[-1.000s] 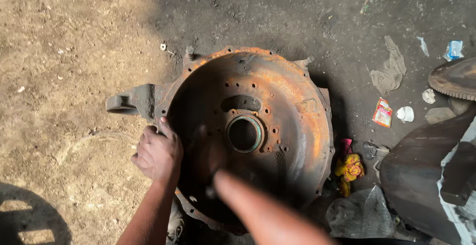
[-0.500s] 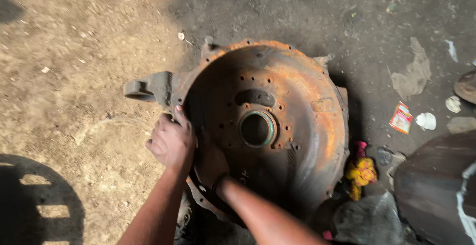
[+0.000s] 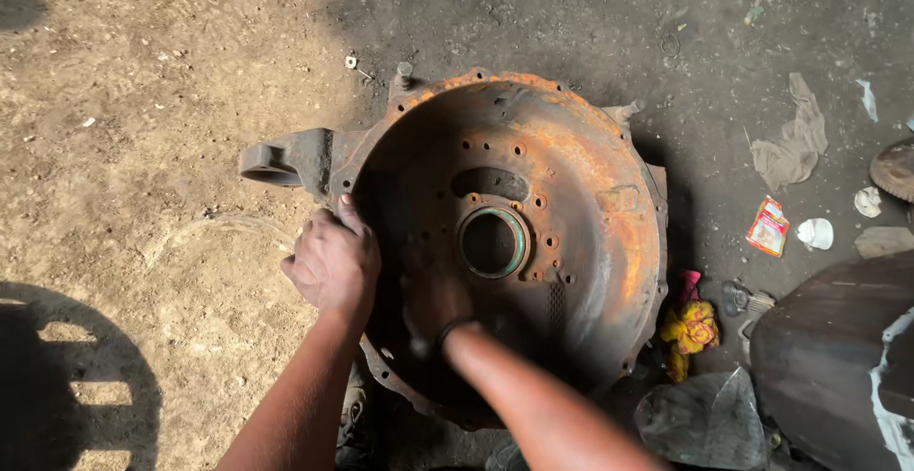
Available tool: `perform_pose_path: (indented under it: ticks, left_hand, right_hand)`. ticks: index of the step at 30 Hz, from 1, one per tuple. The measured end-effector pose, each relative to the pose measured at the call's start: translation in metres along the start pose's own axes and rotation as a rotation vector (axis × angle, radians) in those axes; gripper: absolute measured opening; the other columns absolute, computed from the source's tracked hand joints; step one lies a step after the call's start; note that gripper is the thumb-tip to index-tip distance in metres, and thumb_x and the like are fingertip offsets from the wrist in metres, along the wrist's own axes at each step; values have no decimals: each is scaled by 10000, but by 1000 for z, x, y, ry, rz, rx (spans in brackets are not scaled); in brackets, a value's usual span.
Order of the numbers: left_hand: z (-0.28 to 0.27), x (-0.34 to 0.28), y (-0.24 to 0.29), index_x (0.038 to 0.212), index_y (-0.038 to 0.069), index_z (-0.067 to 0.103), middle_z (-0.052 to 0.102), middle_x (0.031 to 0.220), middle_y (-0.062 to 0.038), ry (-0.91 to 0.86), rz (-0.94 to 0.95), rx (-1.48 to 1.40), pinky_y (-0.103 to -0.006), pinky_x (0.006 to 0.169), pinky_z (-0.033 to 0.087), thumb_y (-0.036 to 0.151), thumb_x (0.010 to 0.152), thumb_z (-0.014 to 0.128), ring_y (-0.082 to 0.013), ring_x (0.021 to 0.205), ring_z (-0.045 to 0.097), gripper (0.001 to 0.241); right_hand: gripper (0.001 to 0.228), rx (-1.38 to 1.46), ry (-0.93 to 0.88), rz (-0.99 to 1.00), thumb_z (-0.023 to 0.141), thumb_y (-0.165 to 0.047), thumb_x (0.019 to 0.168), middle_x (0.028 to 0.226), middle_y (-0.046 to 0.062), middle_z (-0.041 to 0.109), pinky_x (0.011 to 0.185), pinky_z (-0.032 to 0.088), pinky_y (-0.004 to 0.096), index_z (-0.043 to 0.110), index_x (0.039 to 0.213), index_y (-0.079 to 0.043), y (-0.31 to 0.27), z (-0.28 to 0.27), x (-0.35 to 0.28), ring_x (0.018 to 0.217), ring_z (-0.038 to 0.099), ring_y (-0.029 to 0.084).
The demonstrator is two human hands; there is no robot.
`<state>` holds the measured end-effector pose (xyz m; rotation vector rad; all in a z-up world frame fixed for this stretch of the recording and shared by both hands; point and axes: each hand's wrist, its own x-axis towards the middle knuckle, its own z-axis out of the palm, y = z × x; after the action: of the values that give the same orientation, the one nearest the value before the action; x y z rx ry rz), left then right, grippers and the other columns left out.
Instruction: The person cleans a rusty brake drum using a wire brush and a cloth. They scrub the inner surface and rim of the drum with the brush, then wipe it down with the cloth to remove debris.
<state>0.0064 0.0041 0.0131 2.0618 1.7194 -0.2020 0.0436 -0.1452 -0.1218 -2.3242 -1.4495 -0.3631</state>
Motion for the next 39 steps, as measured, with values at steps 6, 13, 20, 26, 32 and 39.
perform_pose_path:
  ticks: [6, 13, 20, 26, 32, 39]
  left_hand:
    - [9, 1, -6, 1051, 129, 717, 730, 1076, -129, 86, 35, -22, -475, 948, 364, 550, 1055, 365, -327, 1042, 659, 549]
    - [13, 4, -7, 1036, 142, 729, 724, 1072, -137, 110, 37, -8, -489, 978, 369, 535, 1039, 404, -337, 1031, 668, 510]
    - [15, 2, -12, 1053, 128, 722, 719, 1086, -151, 137, 66, -30, -508, 953, 368, 532, 1048, 386, -349, 1039, 661, 526]
    - [11, 2, -6, 1070, 121, 716, 722, 1077, -151, 99, 55, -19, -500, 988, 359, 549, 1046, 373, -332, 1033, 668, 548]
    - [17, 3, -10, 1047, 120, 726, 726, 1085, -135, 143, 60, -34, -491, 961, 371, 530, 1041, 399, -331, 1033, 668, 525]
    - [15, -3, -11, 1034, 117, 727, 732, 1033, -150, 166, 76, 30, -497, 931, 372, 535, 1025, 406, -337, 985, 676, 528]
  right_hand:
    - [574, 318, -464, 941, 383, -415, 993, 945, 260, 730, 862, 532, 550, 496, 1440, -75, 82, 16, 55, 881, 704, 435]
    - [685, 262, -296, 245, 534, -225, 979, 1395, 412, 550, 932, 539, 479, 246, 1582, -73, -8, -17, -30, 1099, 651, 465]
    - [474, 244, -670, 883, 352, -323, 1087, 1142, 276, 696, 873, 563, 524, 298, 1535, -180, 54, 11, 66, 1015, 700, 438]
    - [538, 409, -539, 451, 332, -369, 1044, 1174, 299, 672, 885, 544, 529, 394, 1531, -149, -35, -27, 3, 1027, 687, 451]
    - [605, 379, -557, 1190, 329, -510, 1058, 1144, 231, 756, 888, 537, 501, 526, 1453, -96, 63, -4, 79, 1033, 716, 397]
    - [515, 150, -277, 252, 226, -325, 1083, 1309, 285, 688, 876, 557, 510, 378, 1491, -51, -18, -1, -6, 919, 715, 427]
